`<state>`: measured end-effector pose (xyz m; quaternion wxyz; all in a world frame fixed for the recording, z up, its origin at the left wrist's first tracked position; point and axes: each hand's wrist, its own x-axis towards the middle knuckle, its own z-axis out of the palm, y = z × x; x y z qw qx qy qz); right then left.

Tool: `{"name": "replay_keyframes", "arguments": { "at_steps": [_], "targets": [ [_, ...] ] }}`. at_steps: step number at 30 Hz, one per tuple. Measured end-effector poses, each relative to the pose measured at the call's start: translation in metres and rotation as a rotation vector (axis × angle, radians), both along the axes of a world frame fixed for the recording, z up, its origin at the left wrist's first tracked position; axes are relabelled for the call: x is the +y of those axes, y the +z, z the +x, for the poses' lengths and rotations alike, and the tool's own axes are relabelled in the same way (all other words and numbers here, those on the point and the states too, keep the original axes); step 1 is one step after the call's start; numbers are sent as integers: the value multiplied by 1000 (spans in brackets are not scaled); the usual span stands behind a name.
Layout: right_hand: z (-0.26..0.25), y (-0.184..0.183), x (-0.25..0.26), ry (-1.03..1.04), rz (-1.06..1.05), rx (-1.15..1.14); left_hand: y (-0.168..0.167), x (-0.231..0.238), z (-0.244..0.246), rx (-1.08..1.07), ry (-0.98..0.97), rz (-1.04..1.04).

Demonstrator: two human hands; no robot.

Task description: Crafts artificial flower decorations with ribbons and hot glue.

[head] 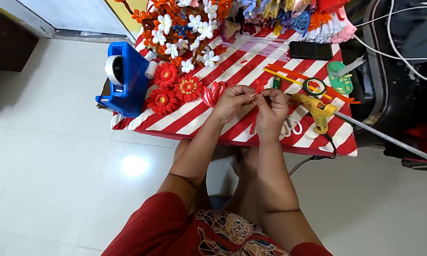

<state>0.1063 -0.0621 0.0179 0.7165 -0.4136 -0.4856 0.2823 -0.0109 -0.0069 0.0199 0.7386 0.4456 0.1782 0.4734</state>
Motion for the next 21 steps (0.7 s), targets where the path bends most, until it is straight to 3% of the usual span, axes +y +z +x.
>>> {"name": "replay_keyframes", "arguments": {
  "at_steps": [15,21],
  "targets": [
    [-8,-2,0,-106,14,-57,2,1,0,65,54,146],
    [-13,0,-1,-113,16,-48,0,-2,5,16,101,102]
  ]
}}
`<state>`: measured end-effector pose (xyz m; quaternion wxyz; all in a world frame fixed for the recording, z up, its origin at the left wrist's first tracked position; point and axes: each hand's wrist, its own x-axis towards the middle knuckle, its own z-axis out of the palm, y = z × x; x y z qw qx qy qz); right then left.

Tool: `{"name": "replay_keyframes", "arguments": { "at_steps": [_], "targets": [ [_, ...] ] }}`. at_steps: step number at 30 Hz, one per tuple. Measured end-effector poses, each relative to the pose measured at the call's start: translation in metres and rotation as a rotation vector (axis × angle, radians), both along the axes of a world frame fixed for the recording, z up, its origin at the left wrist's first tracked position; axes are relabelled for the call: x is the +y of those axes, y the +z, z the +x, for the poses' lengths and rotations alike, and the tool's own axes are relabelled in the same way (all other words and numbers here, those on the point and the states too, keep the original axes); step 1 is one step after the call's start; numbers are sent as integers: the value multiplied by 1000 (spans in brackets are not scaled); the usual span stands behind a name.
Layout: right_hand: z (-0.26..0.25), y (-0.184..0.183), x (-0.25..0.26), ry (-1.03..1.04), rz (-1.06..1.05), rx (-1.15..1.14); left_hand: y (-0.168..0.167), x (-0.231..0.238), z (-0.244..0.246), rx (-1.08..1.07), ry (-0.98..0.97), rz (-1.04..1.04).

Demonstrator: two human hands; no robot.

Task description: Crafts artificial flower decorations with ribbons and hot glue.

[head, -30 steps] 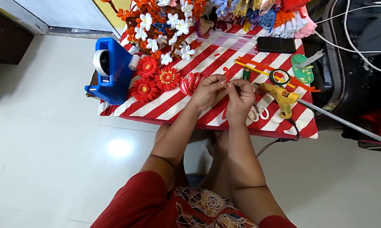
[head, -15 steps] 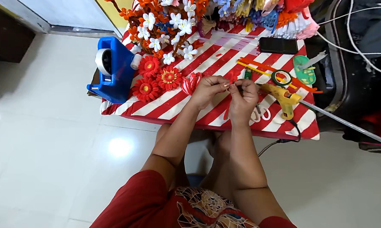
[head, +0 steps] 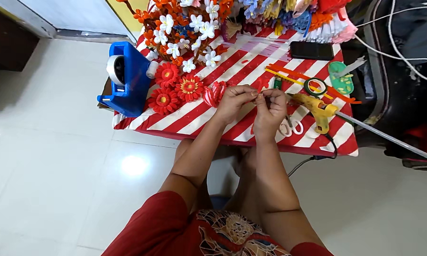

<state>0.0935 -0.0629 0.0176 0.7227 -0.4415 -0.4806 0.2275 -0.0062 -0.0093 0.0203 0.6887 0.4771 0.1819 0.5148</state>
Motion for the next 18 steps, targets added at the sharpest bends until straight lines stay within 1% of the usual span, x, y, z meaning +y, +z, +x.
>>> {"name": "replay_keyframes", "arguments": {
  "at_steps": [5,7,14,18],
  "targets": [
    [-3,2,-1,20,-12,8,3,-4,4,-60,-38,-200],
    [-2,2,-1,26,-18,-1,4,-5,5,-90,-57,-250],
    [1,1,-1,11,-50,-31,-2,-5,11,-182,-89,-251],
    [1,1,-1,1,-37,-51,-2,-4,11,-100,-27,-191]
  ]
}}
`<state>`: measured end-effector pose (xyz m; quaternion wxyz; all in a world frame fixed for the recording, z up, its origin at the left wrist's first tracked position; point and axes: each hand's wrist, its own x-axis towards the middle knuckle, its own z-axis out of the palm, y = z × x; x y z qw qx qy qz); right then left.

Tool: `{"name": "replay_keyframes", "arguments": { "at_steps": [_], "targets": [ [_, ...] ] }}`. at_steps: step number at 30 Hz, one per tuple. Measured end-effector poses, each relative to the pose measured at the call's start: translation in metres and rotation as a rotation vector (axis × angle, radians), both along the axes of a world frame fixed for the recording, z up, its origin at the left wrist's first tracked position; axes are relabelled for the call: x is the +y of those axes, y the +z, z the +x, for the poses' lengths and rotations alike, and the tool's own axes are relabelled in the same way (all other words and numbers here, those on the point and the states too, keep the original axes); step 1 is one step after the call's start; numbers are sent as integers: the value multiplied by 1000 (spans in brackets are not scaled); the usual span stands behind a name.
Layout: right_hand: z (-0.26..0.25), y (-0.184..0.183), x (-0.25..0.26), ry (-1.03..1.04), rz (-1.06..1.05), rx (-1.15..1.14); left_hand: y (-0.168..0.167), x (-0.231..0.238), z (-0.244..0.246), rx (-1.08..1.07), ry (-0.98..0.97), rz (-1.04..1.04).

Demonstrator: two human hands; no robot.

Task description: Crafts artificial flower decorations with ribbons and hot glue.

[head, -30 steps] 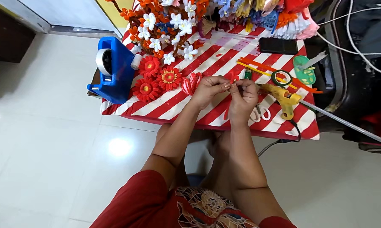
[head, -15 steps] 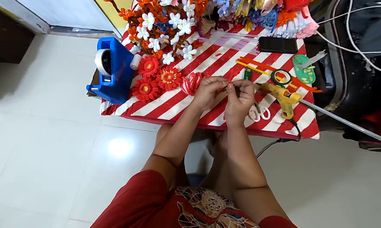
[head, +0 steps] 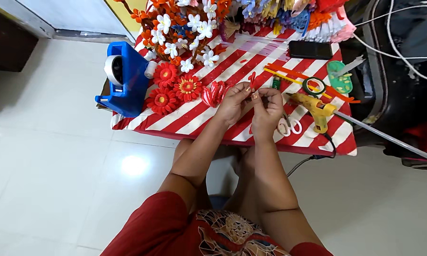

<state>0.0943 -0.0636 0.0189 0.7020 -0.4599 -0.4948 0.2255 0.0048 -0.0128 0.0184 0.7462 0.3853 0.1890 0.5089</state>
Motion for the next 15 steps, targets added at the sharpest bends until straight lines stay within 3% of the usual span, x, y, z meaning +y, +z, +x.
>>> {"name": "replay_keyframes", "arguments": {
  "at_steps": [5,15],
  "targets": [
    [2,-2,0,4,-16,-24,2,1,-2,98,67,59],
    [-2,-2,1,10,-34,-6,0,1,-2,-51,-40,-46]
  ]
}}
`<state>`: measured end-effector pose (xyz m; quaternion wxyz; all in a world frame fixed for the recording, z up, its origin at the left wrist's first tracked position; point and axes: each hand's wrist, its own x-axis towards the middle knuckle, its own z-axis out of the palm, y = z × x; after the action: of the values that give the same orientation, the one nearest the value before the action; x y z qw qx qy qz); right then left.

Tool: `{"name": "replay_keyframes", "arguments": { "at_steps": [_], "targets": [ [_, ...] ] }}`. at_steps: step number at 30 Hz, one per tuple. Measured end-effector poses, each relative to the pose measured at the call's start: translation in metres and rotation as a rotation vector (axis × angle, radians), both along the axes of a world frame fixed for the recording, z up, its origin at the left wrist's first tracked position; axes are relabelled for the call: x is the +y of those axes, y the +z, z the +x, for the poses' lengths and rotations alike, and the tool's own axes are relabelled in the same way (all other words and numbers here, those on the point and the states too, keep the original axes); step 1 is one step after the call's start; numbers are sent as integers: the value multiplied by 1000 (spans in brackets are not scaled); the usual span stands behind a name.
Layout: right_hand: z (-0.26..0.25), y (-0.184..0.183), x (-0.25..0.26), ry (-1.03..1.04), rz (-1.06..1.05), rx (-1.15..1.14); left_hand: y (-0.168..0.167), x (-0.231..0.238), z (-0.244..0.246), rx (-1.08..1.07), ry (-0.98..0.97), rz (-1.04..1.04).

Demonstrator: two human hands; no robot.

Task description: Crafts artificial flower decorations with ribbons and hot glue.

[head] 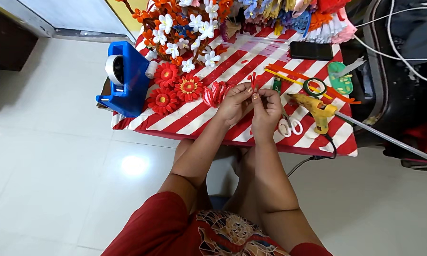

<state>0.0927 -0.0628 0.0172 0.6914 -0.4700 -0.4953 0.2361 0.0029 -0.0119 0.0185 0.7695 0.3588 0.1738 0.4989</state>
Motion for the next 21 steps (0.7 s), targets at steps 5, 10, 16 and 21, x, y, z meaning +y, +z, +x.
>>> {"name": "replay_keyframes", "arguments": {
  "at_steps": [5,10,16,21],
  "targets": [
    [4,1,-1,7,-2,-3,1,3,-3,371,132,350],
    [11,3,-3,-20,-176,-115,1,6,-6,569,277,479],
    [17,5,-2,8,-224,-113,3,7,-9,570,231,420],
    [20,3,-1,59,-110,10,1,6,-10,629,247,557]
  ]
}}
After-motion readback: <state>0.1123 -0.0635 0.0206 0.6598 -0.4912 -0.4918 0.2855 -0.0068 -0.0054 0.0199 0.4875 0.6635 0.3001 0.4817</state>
